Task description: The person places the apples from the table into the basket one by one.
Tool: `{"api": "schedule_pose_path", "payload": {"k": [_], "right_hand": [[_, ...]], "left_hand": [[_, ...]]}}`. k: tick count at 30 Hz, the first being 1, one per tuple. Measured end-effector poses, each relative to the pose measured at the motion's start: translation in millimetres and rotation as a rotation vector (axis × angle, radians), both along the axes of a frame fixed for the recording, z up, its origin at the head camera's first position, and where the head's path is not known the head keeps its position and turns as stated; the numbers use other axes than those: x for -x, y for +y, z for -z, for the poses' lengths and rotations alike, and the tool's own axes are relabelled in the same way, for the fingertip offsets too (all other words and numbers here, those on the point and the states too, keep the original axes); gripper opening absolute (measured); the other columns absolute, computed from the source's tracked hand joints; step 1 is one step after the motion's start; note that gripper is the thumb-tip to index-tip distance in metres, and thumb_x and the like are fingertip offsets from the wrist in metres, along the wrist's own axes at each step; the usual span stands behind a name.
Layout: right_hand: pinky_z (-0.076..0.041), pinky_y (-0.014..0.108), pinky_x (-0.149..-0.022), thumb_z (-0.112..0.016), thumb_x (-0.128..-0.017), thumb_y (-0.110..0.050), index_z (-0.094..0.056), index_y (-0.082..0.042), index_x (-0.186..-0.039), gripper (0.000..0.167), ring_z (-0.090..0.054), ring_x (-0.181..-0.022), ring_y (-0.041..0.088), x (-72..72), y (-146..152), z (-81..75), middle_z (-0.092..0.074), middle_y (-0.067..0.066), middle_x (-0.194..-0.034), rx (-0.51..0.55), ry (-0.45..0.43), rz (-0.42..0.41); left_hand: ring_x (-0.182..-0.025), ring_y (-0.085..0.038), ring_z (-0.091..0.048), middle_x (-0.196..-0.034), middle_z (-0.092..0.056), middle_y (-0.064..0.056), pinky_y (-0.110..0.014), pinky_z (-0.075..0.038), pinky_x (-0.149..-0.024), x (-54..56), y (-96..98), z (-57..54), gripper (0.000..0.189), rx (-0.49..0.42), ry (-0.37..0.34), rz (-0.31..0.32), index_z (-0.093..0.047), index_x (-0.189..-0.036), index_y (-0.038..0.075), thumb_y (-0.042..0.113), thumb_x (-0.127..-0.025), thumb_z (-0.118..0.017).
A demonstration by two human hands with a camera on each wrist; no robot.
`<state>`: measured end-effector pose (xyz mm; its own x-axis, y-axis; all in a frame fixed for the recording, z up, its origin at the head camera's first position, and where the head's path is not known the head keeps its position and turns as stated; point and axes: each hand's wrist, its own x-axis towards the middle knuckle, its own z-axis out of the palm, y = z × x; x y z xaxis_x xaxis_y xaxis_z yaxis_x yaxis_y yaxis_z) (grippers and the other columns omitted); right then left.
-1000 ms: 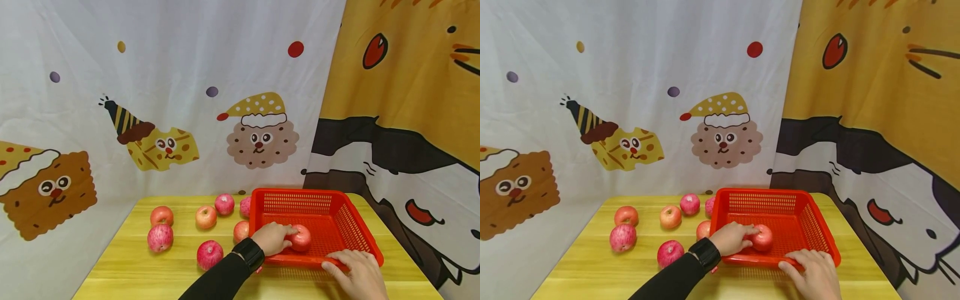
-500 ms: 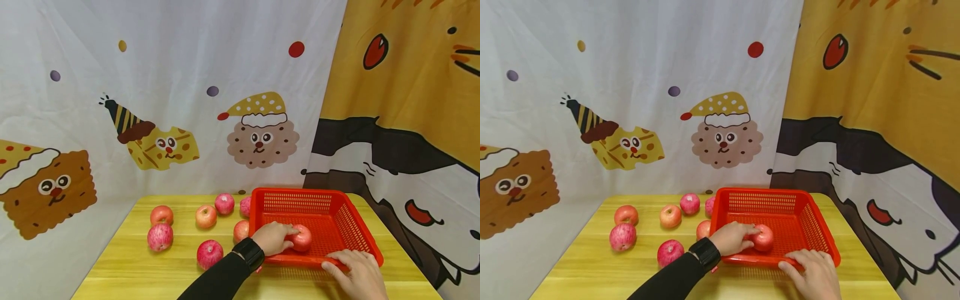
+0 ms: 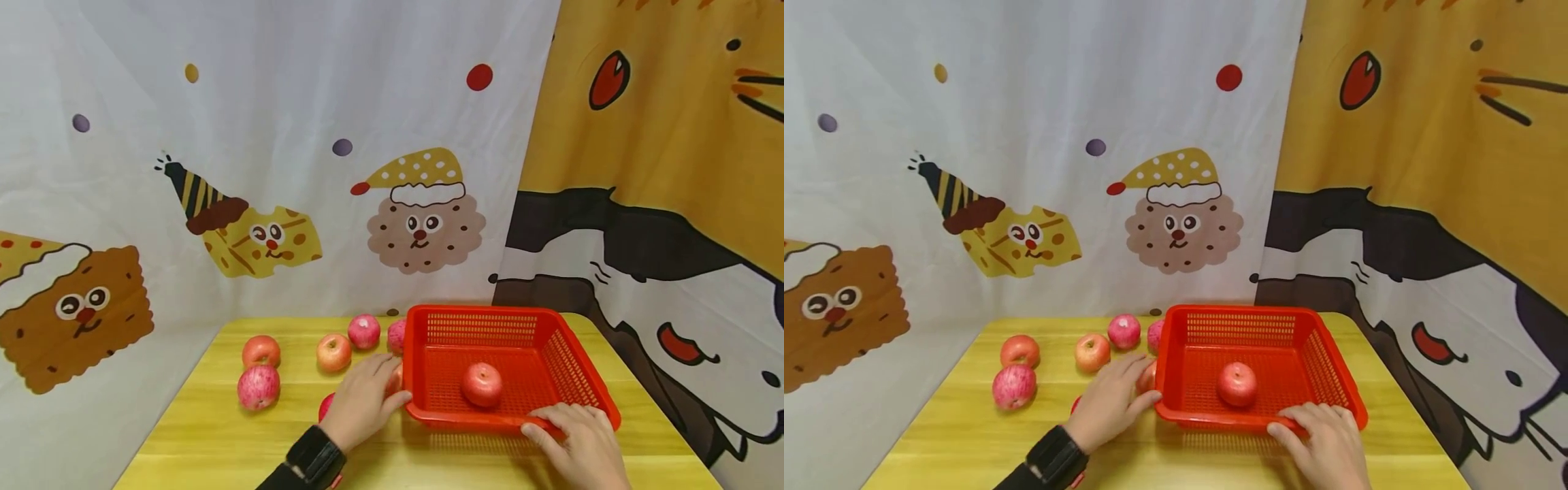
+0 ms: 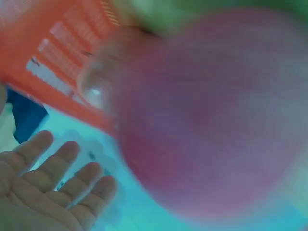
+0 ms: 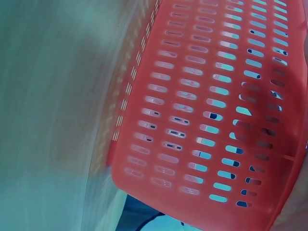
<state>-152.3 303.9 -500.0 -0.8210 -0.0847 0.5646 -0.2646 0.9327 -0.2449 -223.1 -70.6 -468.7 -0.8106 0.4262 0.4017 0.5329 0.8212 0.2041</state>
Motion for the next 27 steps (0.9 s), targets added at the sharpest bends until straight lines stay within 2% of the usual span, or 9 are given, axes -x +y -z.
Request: {"api": "schedule_pose_path", "payload": {"k": [3, 5, 8, 10, 12, 18, 22, 27], "right_hand": [[-0.035, 0.045, -0.086, -0.090, -0.081, -0.048, -0.078, -0.030, -0.092, 0.024, -0.069, -0.091, 0.026, 0.1, 0.1, -0.3, -0.077, -0.009, -0.093, -0.002, 0.014, -0.005], [-0.033, 0.047, -0.087, -0.091, -0.079, -0.047, -0.078, -0.029, -0.092, 0.026, -0.068, -0.091, 0.027, 0.3, 0.9, -0.4, -0.078, -0.007, -0.093, 0.002, 0.028, -0.003], [-0.030, 0.050, -0.089, -0.091, -0.078, -0.048, -0.079, -0.027, -0.092, 0.028, -0.067, -0.091, 0.028, 1.0, 0.6, -0.1, -0.078, -0.004, -0.093, 0.005, 0.043, 0.016], [-0.030, 0.053, -0.091, -0.091, -0.078, -0.050, -0.079, -0.026, -0.092, 0.030, -0.067, -0.092, 0.029, 1.3, -1.8, 1.0, -0.079, -0.002, -0.094, 0.008, 0.041, 0.029], [-0.029, 0.054, -0.091, -0.090, -0.079, -0.053, -0.079, -0.025, -0.092, 0.032, -0.067, -0.093, 0.030, 1.3, -5.1, 2.9, -0.079, -0.002, -0.094, 0.011, 0.031, 0.047], [-0.030, 0.055, -0.092, -0.090, -0.076, -0.057, -0.080, -0.024, -0.092, 0.038, -0.065, -0.093, 0.031, 1.7, -8.0, 8.6, -0.080, 0.000, -0.093, 0.027, 0.038, 0.081], [-0.029, 0.055, -0.093, -0.091, -0.075, -0.055, -0.079, -0.023, -0.091, 0.038, -0.064, -0.093, 0.030, 3.6, -5.2, 8.0, -0.079, 0.000, -0.091, 0.035, 0.064, 0.066], [-0.029, 0.056, -0.094, -0.093, -0.072, -0.055, -0.079, -0.024, -0.088, 0.038, -0.065, -0.091, 0.031, 3.3, 2.0, 6.7, -0.079, -0.001, -0.088, 0.046, 0.079, 0.065]], "left_hand": [[-0.132, -0.035, -0.063, -0.141, -0.069, -0.013, -0.053, -0.052, -0.113, -22.3, -40.2, 15.3, 0.055, -0.022, -0.047, -0.108, -0.068, -0.139, 0.011, 0.047, -0.097, -0.077], [-0.129, -0.037, -0.064, -0.141, -0.068, -0.015, -0.053, -0.053, -0.110, -34.9, -58.6, 24.6, 0.055, -0.024, -0.090, -0.166, -0.068, -0.138, 0.011, 0.045, -0.096, -0.079], [-0.126, -0.037, -0.066, -0.143, -0.065, -0.017, -0.054, -0.056, -0.105, -47.0, -74.8, 32.4, 0.059, -0.043, -0.162, -0.228, -0.066, -0.140, 0.012, 0.044, -0.094, -0.081], [-0.127, -0.038, -0.066, -0.145, -0.064, -0.017, -0.056, -0.057, -0.104, -51.3, -80.2, 33.4, 0.064, -0.068, -0.207, -0.254, -0.064, -0.143, 0.012, 0.045, -0.092, -0.084], [-0.128, -0.039, -0.065, -0.146, -0.063, -0.017, -0.059, -0.057, -0.104, -53.7, -83.5, 32.6, 0.066, -0.089, -0.253, -0.280, -0.063, -0.144, 0.011, 0.043, -0.090, -0.086], [-0.132, -0.041, -0.062, -0.148, -0.061, -0.018, -0.063, -0.053, -0.108, -51.7, -83.7, 29.9, 0.072, -0.149, -0.376, -0.338, -0.061, -0.146, 0.010, 0.042, -0.087, -0.089], [-0.132, -0.040, -0.062, -0.145, -0.062, -0.016, -0.062, -0.052, -0.109, -50.7, -82.8, 29.1, 0.072, -0.206, -0.381, -0.354, -0.063, -0.145, 0.011, 0.039, -0.085, -0.091], [-0.129, -0.040, -0.063, -0.142, -0.063, -0.016, -0.062, -0.054, -0.107, -48.2, -80.7, 26.3, 0.072, -0.228, -0.362, -0.343, -0.065, -0.143, 0.010, 0.038, -0.083, -0.093]]}}
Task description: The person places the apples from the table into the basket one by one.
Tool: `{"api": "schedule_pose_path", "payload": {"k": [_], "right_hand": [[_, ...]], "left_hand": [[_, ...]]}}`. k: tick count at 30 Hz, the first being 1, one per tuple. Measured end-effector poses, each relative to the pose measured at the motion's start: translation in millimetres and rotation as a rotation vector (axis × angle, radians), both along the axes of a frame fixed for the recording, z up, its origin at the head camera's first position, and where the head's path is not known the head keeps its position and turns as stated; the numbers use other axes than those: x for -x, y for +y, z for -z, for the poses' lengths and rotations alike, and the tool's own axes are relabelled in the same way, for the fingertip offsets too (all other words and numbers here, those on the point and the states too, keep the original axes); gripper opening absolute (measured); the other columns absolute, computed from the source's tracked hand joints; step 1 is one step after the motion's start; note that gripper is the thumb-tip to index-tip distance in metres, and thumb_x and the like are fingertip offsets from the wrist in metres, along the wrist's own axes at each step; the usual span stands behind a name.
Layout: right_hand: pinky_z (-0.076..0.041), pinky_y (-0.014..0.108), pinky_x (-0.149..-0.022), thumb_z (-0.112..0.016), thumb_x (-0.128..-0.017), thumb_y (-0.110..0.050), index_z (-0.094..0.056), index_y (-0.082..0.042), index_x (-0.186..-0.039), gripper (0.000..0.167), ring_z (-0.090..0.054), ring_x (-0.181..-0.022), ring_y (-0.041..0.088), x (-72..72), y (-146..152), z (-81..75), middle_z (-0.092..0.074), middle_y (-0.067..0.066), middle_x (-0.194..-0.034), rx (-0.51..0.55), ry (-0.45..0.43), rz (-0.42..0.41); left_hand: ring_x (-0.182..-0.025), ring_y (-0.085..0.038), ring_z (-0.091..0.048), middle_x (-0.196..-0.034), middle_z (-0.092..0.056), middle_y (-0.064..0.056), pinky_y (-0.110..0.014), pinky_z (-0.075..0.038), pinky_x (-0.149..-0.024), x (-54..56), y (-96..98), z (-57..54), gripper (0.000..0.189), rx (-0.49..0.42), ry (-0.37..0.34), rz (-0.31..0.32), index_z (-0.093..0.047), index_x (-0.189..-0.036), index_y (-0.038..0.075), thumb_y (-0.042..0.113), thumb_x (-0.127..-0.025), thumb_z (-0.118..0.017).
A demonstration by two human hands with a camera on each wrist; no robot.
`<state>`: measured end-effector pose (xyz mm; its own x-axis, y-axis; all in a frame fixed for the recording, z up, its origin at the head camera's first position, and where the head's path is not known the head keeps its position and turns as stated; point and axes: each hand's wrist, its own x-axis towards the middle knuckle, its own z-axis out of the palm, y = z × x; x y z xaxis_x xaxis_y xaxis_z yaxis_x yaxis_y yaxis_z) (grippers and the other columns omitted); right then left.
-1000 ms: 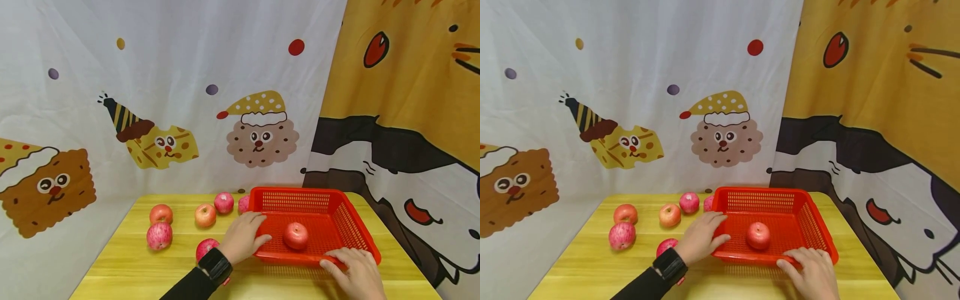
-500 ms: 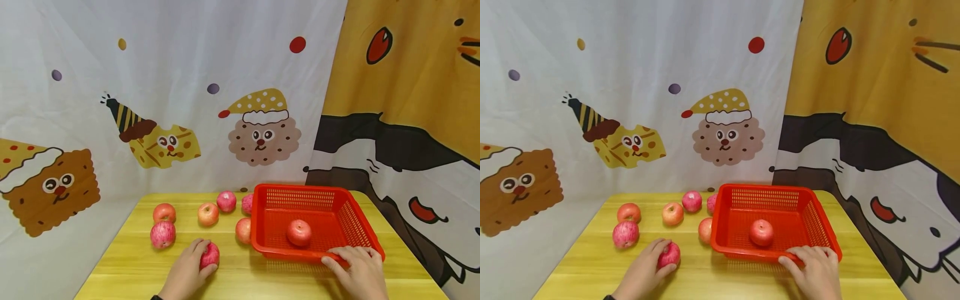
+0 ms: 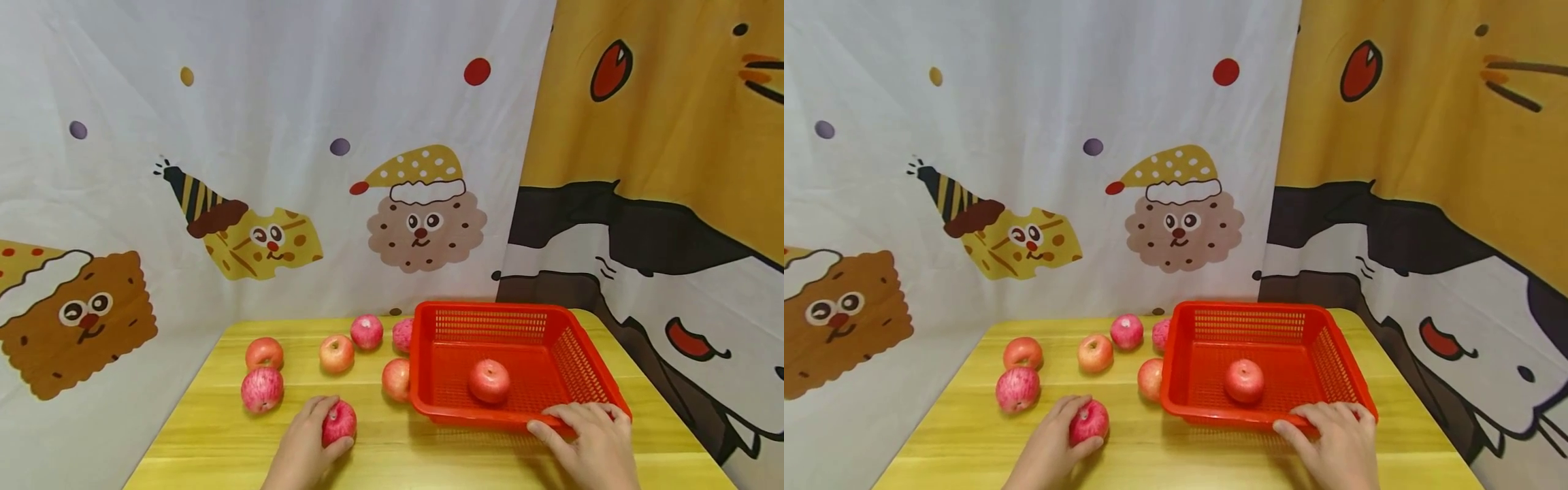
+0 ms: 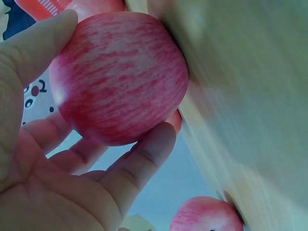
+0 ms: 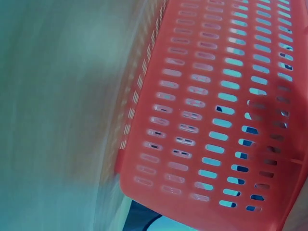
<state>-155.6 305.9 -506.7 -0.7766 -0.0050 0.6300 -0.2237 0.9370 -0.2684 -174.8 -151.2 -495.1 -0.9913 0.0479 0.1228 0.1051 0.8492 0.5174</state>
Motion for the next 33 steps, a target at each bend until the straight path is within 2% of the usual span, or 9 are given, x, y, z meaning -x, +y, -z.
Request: {"api": "schedule_pose_path", "payload": {"k": [6, 18, 25, 33], "right_hand": [[-0.029, 0.055, -0.092, -0.094, -0.071, -0.055, -0.079, -0.024, -0.087, 0.038, -0.065, -0.087, 0.031, -0.4, 5.4, 0.1, -0.079, -0.001, -0.085, 0.007, 0.015, -0.004], [-0.029, 0.053, -0.088, -0.092, -0.072, -0.058, -0.079, -0.023, -0.089, 0.041, -0.064, -0.086, 0.028, 0.4, 0.5, -0.1, -0.079, -0.001, -0.087, -0.015, 0.001, 0.019], [-0.028, 0.050, -0.086, -0.094, -0.071, -0.055, -0.078, -0.023, -0.089, 0.040, -0.063, -0.083, 0.028, 1.9, 0.7, 1.3, -0.078, -0.001, -0.086, -0.014, 0.047, 0.000], [-0.029, 0.050, -0.086, -0.093, -0.071, -0.056, -0.079, -0.022, -0.088, 0.041, -0.063, -0.082, 0.028, 2.5, -0.2, 2.2, -0.078, -0.001, -0.085, -0.015, 0.038, 0.013]], "left_hand": [[-0.128, -0.038, -0.064, -0.140, -0.065, -0.015, -0.060, -0.054, -0.107, 1.7, 2.2, -2.2, 0.073, -0.013, -0.006, -0.004, -0.065, -0.142, 0.010, 0.037, -0.081, -0.095], [-0.123, -0.043, -0.066, -0.136, -0.069, -0.022, -0.061, -0.056, -0.103, 1.8, 2.8, -1.6, 0.077, -0.013, -0.024, -0.038, -0.065, -0.141, 0.009, 0.038, -0.078, -0.097], [-0.120, -0.041, -0.068, -0.134, -0.070, -0.022, -0.061, -0.057, -0.101, 3.1, 0.8, 0.3, 0.078, -0.050, -0.032, -0.033, -0.063, -0.141, 0.010, 0.039, -0.077, -0.097], [-0.117, -0.039, -0.071, -0.131, -0.071, -0.021, -0.059, -0.059, -0.099, 3.5, -1.2, 4.4, 0.077, -0.095, -0.032, -0.034, -0.062, -0.141, 0.011, 0.036, -0.077, -0.097]]}}
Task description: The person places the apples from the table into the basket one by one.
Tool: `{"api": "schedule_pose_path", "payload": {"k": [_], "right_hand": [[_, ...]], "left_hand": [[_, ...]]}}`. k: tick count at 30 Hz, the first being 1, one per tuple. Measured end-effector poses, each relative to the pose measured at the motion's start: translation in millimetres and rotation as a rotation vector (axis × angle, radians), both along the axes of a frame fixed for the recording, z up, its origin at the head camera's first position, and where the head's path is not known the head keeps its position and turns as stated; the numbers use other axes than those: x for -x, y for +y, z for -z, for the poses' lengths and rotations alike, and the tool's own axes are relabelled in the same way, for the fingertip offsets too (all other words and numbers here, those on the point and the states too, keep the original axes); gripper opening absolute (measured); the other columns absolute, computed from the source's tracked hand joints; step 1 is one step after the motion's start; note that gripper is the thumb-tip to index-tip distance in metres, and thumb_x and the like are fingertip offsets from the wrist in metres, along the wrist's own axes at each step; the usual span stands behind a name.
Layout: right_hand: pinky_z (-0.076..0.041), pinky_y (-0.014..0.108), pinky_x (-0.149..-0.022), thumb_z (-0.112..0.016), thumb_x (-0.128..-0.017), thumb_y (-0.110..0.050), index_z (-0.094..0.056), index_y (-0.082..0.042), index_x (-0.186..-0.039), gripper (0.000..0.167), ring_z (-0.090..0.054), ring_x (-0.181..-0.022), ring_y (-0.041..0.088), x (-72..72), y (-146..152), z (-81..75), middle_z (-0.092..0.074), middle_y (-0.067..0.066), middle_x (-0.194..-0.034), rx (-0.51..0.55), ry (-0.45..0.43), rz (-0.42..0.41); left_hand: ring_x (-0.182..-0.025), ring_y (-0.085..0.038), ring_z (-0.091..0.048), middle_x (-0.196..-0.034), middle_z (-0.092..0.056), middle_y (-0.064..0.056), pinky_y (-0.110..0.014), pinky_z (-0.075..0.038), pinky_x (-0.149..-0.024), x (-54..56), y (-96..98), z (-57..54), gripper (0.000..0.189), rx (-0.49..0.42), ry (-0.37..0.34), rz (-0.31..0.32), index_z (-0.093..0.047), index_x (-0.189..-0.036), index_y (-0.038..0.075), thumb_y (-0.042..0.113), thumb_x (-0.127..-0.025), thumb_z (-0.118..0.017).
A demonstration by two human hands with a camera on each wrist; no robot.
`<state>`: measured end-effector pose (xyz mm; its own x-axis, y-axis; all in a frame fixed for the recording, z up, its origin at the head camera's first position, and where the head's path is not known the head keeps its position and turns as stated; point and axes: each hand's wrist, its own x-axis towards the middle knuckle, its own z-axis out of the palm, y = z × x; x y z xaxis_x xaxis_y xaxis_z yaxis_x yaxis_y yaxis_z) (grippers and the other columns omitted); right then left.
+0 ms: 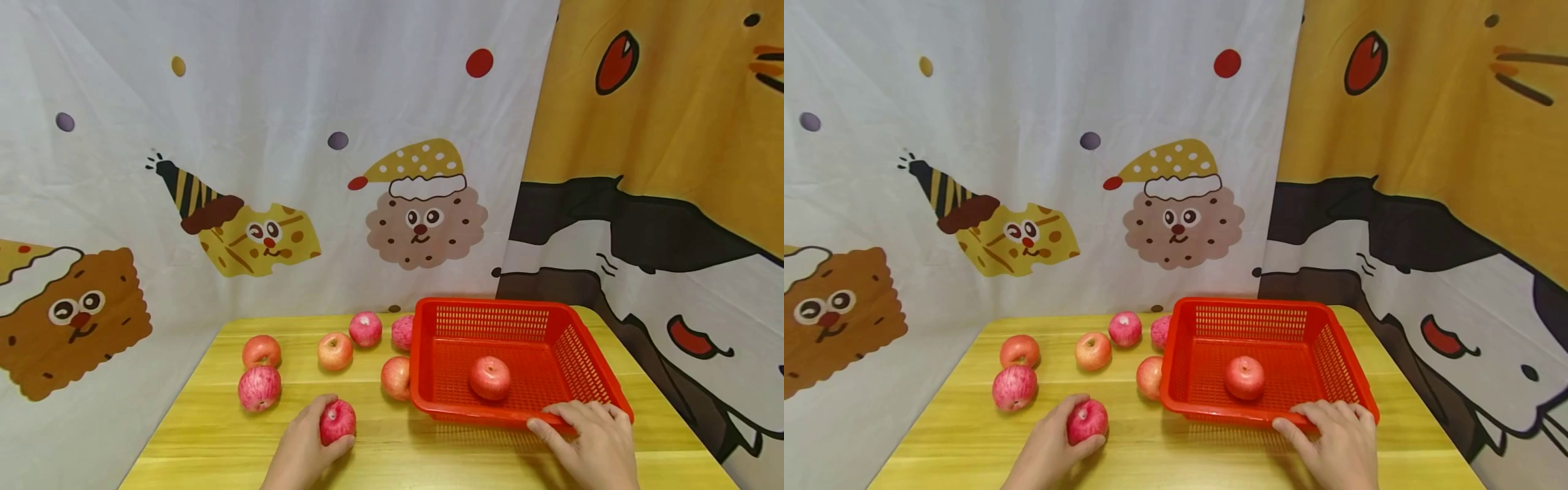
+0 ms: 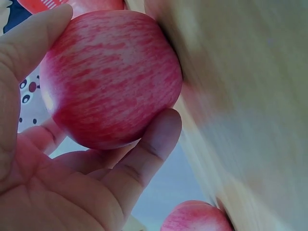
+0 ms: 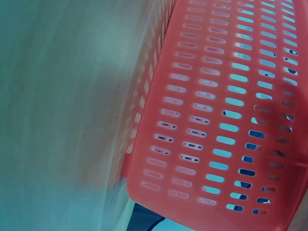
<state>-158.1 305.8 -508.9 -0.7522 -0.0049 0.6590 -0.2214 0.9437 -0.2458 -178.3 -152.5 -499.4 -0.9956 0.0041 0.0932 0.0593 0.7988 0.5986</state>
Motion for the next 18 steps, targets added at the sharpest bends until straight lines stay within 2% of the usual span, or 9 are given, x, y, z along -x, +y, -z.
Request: {"api": "schedule_pose_path", "payload": {"k": [5, 10, 14, 18], "right_hand": [[-0.029, 0.050, -0.086, -0.094, -0.070, -0.055, -0.078, -0.023, -0.088, 0.040, -0.062, -0.082, 0.027, 0.3, 0.7, 0.1, -0.078, 0.000, -0.084, -0.001, 0.010, -0.002], [-0.029, 0.049, -0.084, -0.094, -0.070, -0.055, -0.078, -0.024, -0.087, 0.039, -0.062, -0.081, 0.027, 0.6, 0.6, 1.0, -0.078, -0.002, -0.085, -0.003, 0.008, -0.003], [-0.029, 0.050, -0.085, -0.093, -0.071, -0.058, -0.079, -0.024, -0.087, 0.040, -0.062, -0.082, 0.026, -0.1, -0.4, 0.9, -0.078, -0.002, -0.085, -0.006, -0.011, 0.007], [-0.029, 0.050, -0.086, -0.092, -0.072, -0.059, -0.079, -0.023, -0.088, 0.041, -0.063, -0.083, 0.027, -0.6, -1.3, 1.1, -0.079, -0.001, -0.086, -0.005, -0.017, 0.018]], "left_hand": [[-0.116, -0.040, -0.071, -0.131, -0.070, -0.023, -0.060, -0.059, -0.097, -1.1, 1.8, 1.9, 0.077, -0.005, 0.014, -0.008, -0.062, -0.141, 0.011, 0.036, -0.077, -0.097], [-0.111, -0.036, -0.072, -0.126, -0.072, -0.020, -0.055, -0.061, -0.094, -3.3, 7.8, 7.7, 0.077, -0.007, 0.056, -0.038, -0.062, -0.140, 0.010, 0.036, -0.077, -0.097], [-0.109, -0.031, -0.073, -0.122, -0.073, -0.016, -0.051, -0.062, -0.093, -4.0, 19.4, 5.8, 0.075, -0.036, 0.140, -0.065, -0.061, -0.139, 0.010, 0.035, -0.078, -0.096], [-0.113, -0.026, -0.072, -0.127, -0.072, -0.010, -0.048, -0.063, -0.095, -2.4, 38.4, -6.2, 0.074, -0.138, 0.304, -0.060, -0.060, -0.141, 0.012, 0.030, -0.079, -0.096]]}}
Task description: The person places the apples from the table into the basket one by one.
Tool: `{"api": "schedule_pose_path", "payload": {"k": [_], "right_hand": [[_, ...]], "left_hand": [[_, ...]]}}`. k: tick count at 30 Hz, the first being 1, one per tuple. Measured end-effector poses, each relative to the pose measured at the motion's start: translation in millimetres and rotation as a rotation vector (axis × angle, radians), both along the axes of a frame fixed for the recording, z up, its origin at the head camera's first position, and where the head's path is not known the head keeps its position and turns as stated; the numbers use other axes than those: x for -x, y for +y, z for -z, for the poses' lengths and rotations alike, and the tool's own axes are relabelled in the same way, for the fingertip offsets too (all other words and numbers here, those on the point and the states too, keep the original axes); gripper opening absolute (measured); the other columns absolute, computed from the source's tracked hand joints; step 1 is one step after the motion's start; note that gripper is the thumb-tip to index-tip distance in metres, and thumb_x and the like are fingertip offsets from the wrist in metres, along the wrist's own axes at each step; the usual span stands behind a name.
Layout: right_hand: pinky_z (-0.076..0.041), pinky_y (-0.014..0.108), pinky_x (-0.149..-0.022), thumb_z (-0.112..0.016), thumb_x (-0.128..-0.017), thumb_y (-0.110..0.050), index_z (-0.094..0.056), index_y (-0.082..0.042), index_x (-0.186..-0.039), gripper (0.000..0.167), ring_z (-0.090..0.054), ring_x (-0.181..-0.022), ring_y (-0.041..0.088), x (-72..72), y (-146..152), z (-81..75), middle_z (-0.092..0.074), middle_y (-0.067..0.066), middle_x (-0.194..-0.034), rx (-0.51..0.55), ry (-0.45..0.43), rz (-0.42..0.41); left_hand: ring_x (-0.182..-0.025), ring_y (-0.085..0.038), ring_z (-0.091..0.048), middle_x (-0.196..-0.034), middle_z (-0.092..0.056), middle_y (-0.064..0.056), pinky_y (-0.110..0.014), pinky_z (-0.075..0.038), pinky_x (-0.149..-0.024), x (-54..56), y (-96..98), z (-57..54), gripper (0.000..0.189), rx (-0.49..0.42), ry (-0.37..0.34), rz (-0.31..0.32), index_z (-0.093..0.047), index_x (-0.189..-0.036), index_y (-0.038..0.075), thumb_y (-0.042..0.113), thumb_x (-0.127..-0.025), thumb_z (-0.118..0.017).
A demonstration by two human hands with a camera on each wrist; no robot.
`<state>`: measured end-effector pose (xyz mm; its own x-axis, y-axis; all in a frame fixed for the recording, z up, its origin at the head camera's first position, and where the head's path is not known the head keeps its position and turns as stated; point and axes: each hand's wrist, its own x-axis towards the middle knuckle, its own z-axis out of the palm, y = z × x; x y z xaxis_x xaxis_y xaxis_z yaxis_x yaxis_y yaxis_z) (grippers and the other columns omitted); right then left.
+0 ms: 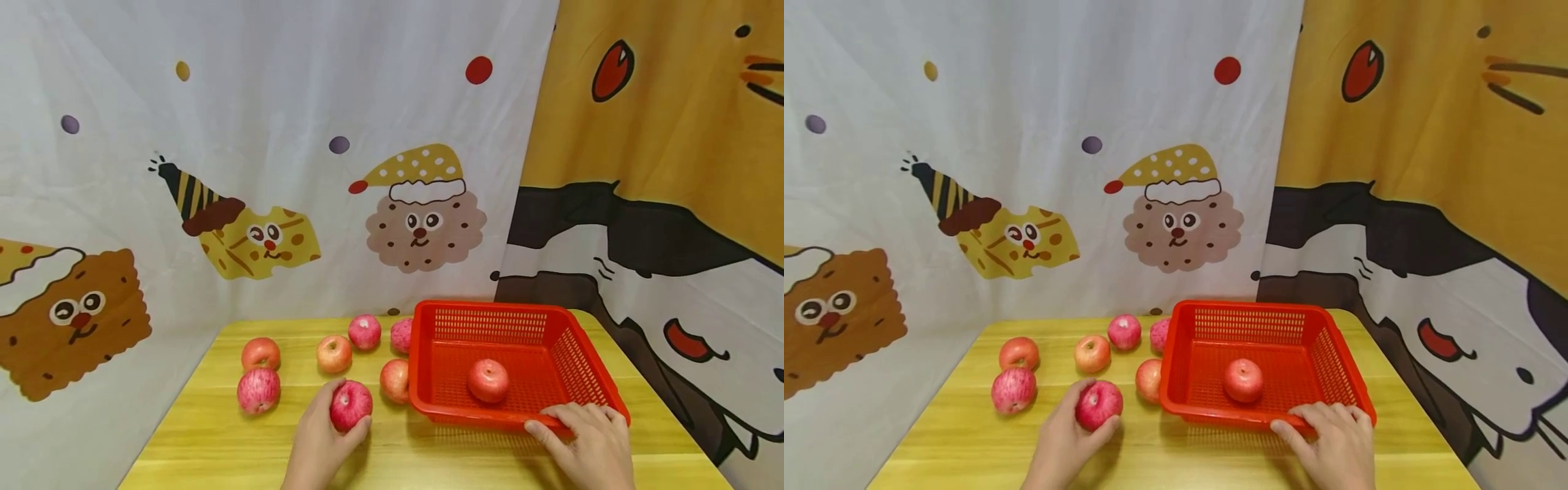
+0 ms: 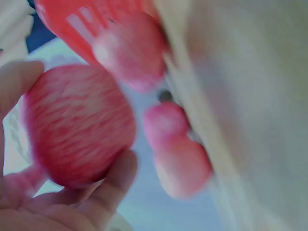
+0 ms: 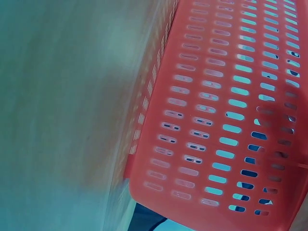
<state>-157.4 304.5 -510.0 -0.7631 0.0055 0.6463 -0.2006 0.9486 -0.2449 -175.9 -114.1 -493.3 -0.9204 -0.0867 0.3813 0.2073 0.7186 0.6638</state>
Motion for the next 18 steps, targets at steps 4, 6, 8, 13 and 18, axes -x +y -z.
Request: {"api": "schedule_pose_path", "payload": {"k": [4, 6, 8, 13, 18], "right_hand": [[-0.029, 0.050, -0.086, -0.092, -0.072, -0.058, -0.079, -0.023, -0.087, 0.040, -0.062, -0.082, 0.026, 1.5, -0.6, -0.4, -0.079, -0.001, -0.086, 0.004, 0.010, -0.004], [-0.029, 0.049, -0.086, -0.093, -0.072, -0.057, -0.079, -0.023, -0.087, 0.039, -0.061, -0.082, 0.026, 2.2, -0.6, -0.6, -0.079, -0.001, -0.086, 0.006, 0.019, -0.006], [-0.029, 0.049, -0.085, -0.093, -0.072, -0.055, -0.079, -0.023, -0.087, 0.039, -0.061, -0.081, 0.026, 2.4, -0.9, -0.9, -0.079, -0.001, -0.086, 0.008, 0.027, -0.006], [-0.029, 0.050, -0.086, -0.093, -0.072, -0.057, -0.079, -0.023, -0.086, 0.039, -0.063, -0.083, 0.027, 1.6, -2.6, -1.3, -0.080, 0.000, -0.087, 0.013, -0.002, 0.013], [-0.029, 0.051, -0.088, -0.090, -0.075, -0.061, -0.079, -0.025, -0.087, 0.040, -0.064, -0.087, 0.028, -2.0, -5.2, -2.0, -0.081, -0.002, -0.090, 0.008, -0.090, 0.038]], "left_hand": [[-0.119, -0.020, -0.069, -0.135, -0.069, -0.005, -0.042, -0.064, -0.096, 2.9, 24.9, -14.1, 0.076, -0.058, 0.234, 0.099, -0.058, -0.143, 0.011, 0.026, -0.078, -0.097], [-0.122, -0.020, -0.067, -0.138, -0.066, -0.004, -0.040, -0.064, -0.097, 7.0, 38.5, -20.0, 0.077, -0.060, 0.340, 0.179, -0.057, -0.144, 0.011, 0.025, -0.080, -0.096], [-0.126, -0.022, -0.065, -0.142, -0.064, -0.005, -0.041, -0.063, -0.100, 12.7, 52.3, -24.8, 0.077, -0.040, 0.405, 0.264, -0.055, -0.147, 0.011, 0.028, -0.082, -0.094], [-0.135, -0.022, -0.060, -0.147, -0.060, -0.003, -0.043, -0.058, -0.109, 30.2, 87.3, -27.8, 0.076, 0.050, 0.335, 0.415, -0.052, -0.149, 0.017, 0.037, -0.086, -0.090], [-0.130, -0.019, -0.062, -0.145, -0.061, -0.001, -0.040, -0.056, -0.110, 47.4, 116.0, -26.8, 0.074, 0.173, 0.154, 0.488, -0.051, -0.149, 0.020, 0.040, -0.088, -0.087]]}}
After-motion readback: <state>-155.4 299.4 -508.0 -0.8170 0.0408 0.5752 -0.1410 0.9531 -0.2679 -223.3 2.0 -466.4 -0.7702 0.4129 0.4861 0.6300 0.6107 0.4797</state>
